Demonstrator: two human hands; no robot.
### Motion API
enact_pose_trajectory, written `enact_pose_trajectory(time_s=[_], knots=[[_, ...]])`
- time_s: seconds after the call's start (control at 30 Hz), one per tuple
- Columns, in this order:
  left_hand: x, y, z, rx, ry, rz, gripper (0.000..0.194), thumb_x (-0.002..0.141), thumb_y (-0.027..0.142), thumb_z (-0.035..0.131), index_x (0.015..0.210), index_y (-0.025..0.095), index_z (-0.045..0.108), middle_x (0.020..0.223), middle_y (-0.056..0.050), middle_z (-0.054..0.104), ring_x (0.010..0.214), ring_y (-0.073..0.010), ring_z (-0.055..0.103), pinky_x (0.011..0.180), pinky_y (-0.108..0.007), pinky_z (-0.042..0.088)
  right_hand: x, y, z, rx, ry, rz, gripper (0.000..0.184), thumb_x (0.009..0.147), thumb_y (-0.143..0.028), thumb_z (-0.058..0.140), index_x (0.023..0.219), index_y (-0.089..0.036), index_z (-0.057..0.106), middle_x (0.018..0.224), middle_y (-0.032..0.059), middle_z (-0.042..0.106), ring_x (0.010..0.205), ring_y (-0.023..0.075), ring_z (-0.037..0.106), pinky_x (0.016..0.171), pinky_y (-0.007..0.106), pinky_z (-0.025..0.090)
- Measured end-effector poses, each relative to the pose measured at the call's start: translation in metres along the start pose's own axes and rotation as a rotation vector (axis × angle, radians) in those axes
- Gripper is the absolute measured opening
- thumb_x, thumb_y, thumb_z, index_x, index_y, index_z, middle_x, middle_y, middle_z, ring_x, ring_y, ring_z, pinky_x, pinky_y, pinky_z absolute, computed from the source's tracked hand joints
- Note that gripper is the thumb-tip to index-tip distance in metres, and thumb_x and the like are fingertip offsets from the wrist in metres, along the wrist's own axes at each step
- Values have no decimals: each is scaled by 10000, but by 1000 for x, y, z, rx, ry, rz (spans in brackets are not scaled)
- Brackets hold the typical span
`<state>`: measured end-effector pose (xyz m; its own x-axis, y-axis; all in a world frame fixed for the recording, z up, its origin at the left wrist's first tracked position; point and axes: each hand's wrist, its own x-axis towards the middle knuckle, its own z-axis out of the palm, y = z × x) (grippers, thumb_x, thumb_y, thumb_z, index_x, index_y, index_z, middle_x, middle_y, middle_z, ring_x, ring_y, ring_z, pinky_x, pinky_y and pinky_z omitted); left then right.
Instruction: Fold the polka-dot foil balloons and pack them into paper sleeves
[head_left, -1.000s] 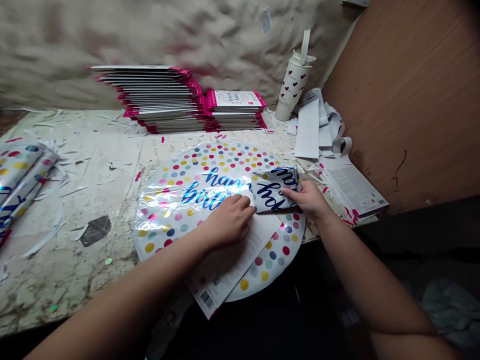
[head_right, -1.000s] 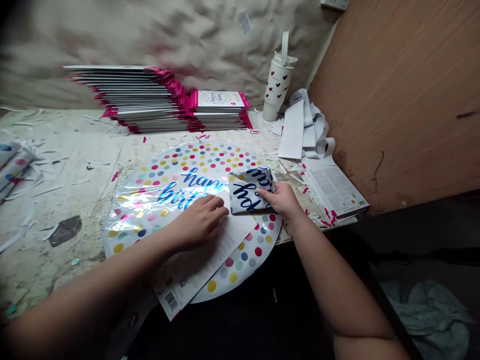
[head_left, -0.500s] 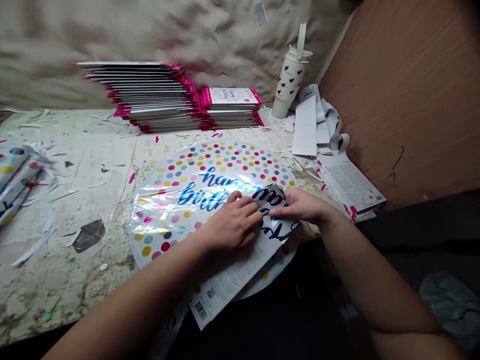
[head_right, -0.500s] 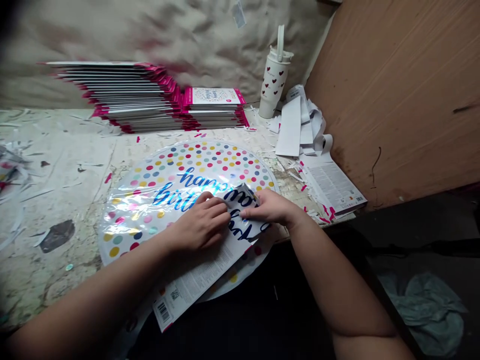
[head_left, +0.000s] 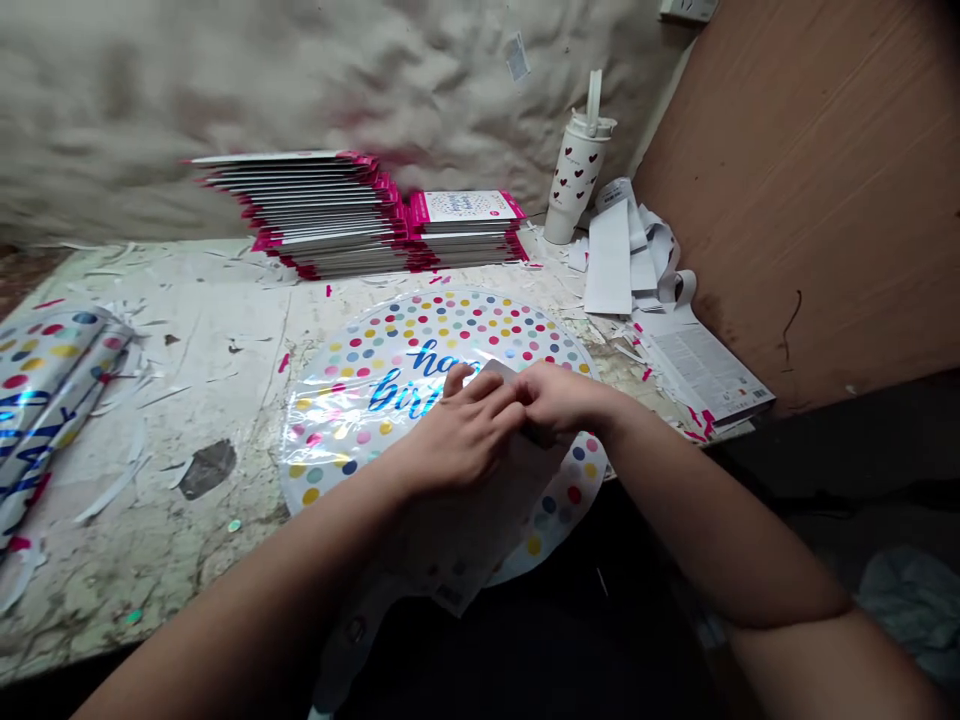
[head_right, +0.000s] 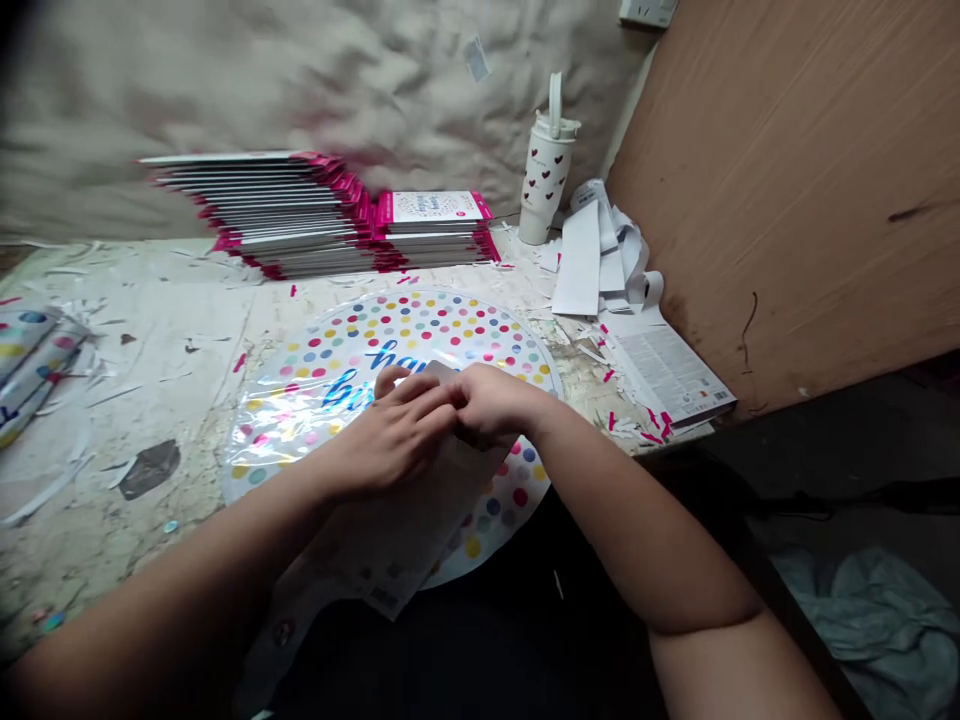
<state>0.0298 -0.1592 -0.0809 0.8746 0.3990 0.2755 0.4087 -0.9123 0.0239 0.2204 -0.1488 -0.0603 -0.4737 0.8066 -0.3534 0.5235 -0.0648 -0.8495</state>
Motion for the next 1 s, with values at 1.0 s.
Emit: enact_pose_trajectory(time_s=[1.0], knots=[[-51,17,-23,-1613,339,-1002,201,730,295,650,632,131,588,497,10,555,458,-89,514,439,-185,403,-5,-3,12,214,565,-325,297,856,-389,489,664,-179,571,603,-6,562,540,121,513,522,256,421]])
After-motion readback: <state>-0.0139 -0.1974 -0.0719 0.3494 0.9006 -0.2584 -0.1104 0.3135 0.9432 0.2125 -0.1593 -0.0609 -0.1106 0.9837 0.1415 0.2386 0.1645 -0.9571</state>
